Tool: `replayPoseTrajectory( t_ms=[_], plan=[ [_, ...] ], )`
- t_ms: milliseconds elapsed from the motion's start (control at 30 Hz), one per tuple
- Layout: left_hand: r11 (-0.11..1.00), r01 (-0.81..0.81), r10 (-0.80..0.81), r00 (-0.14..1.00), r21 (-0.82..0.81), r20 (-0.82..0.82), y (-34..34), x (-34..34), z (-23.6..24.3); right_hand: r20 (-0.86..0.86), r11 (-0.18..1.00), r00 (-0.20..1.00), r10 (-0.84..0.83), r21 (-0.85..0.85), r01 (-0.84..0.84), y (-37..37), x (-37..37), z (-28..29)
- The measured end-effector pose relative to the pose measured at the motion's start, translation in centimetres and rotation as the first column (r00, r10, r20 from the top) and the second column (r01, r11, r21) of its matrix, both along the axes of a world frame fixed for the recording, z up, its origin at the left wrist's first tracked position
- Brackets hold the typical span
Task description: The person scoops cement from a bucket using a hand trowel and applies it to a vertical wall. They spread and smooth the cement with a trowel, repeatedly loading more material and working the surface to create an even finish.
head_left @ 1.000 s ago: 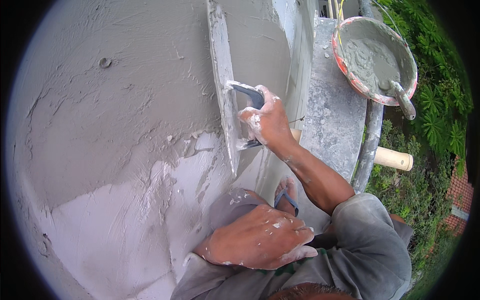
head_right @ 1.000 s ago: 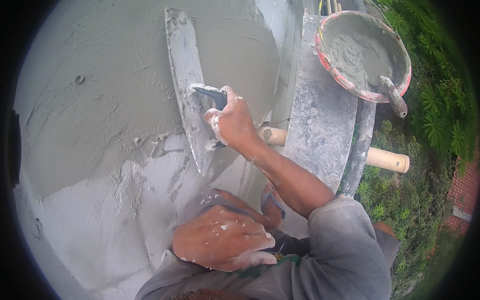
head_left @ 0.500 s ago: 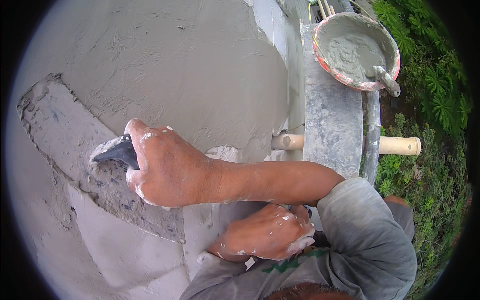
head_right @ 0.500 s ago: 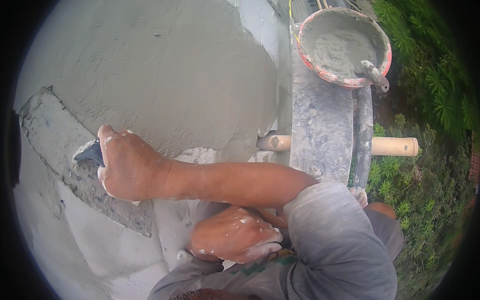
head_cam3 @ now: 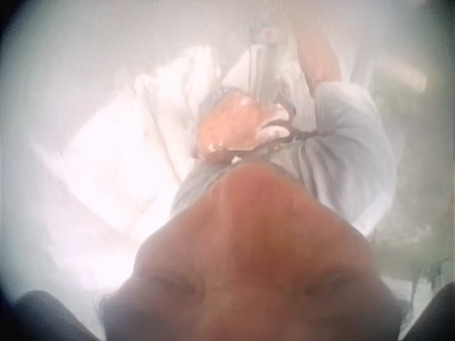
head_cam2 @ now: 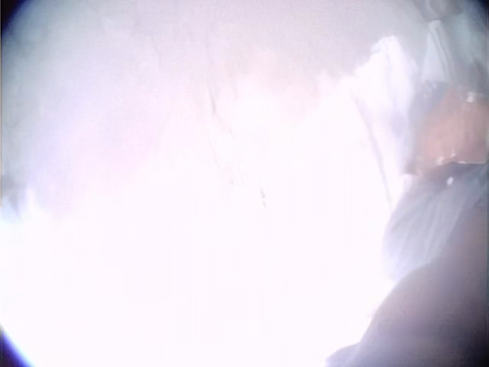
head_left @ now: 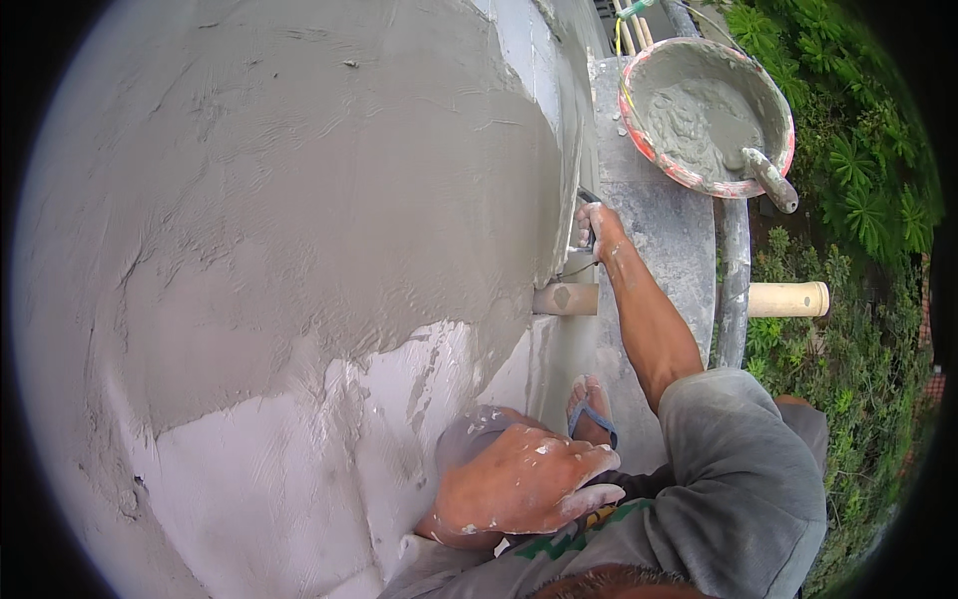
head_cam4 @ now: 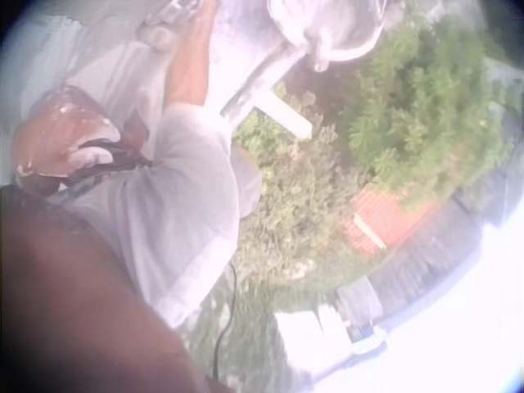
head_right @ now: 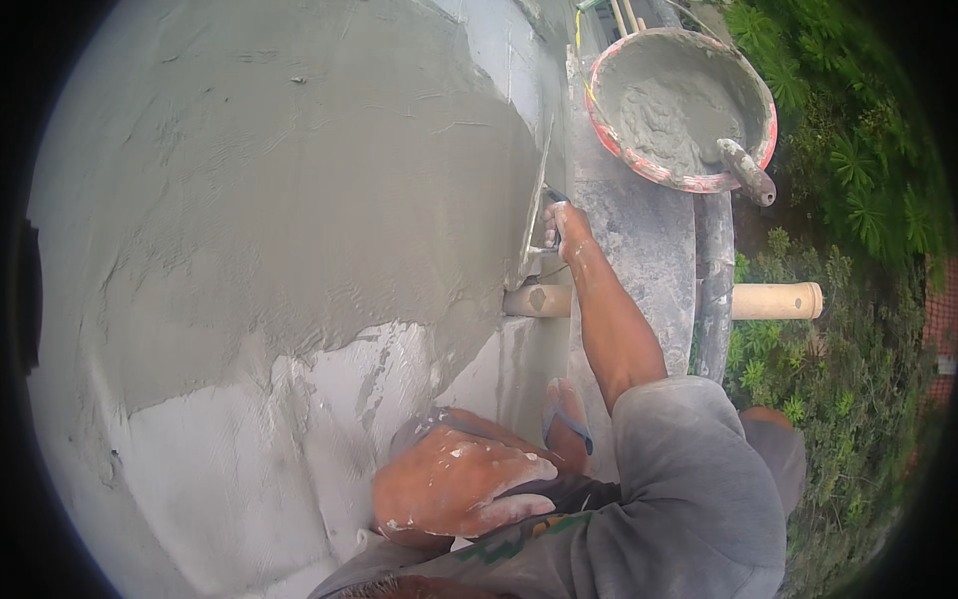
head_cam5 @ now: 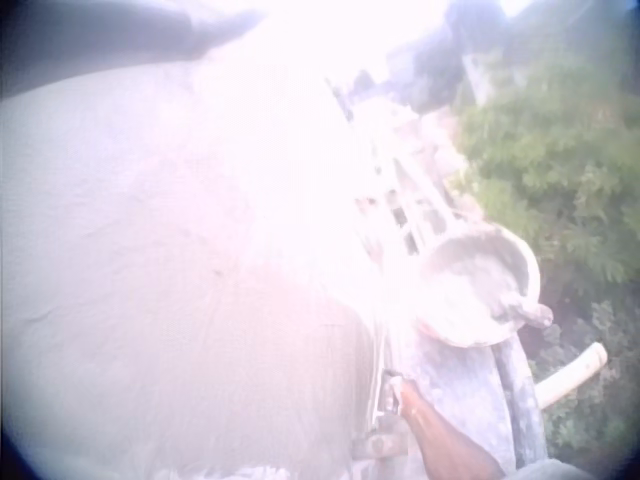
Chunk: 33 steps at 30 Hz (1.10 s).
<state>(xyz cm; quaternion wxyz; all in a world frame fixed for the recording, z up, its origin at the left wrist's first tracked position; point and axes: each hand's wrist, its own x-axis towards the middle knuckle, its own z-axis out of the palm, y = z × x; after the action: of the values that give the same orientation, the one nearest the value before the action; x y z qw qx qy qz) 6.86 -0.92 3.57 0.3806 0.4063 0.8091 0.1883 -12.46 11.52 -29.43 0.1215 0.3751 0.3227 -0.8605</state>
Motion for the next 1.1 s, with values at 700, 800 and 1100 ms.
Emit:
replayPoseTrajectory(
  t_ms=[700, 800, 1100],
  plan=[
    [0.998, 0.054, -0.055, 0.998, 0.025, 0.01, 0.6, 0.4, -0.1, -0.661, 0.892, 0.663, 0.352, 0.451, -0.024, -1.3, 0.2, 29.1],
    [0.992, 0.124, -0.124, 0.992, -0.032, 0.016, 1.3, 0.4, 0.1, -0.748, 0.76, 0.46, 0.478, 0.615, 0.211, -3.8, 3.7, 32.3],
    [0.991, 0.136, -0.136, 0.988, -0.005, -0.067, 1.5, 2.1, -1.6, -0.786, 0.787, 0.039, 0.617, 0.616, -0.032, -6.1, 11.4, 34.9]
  ],
)
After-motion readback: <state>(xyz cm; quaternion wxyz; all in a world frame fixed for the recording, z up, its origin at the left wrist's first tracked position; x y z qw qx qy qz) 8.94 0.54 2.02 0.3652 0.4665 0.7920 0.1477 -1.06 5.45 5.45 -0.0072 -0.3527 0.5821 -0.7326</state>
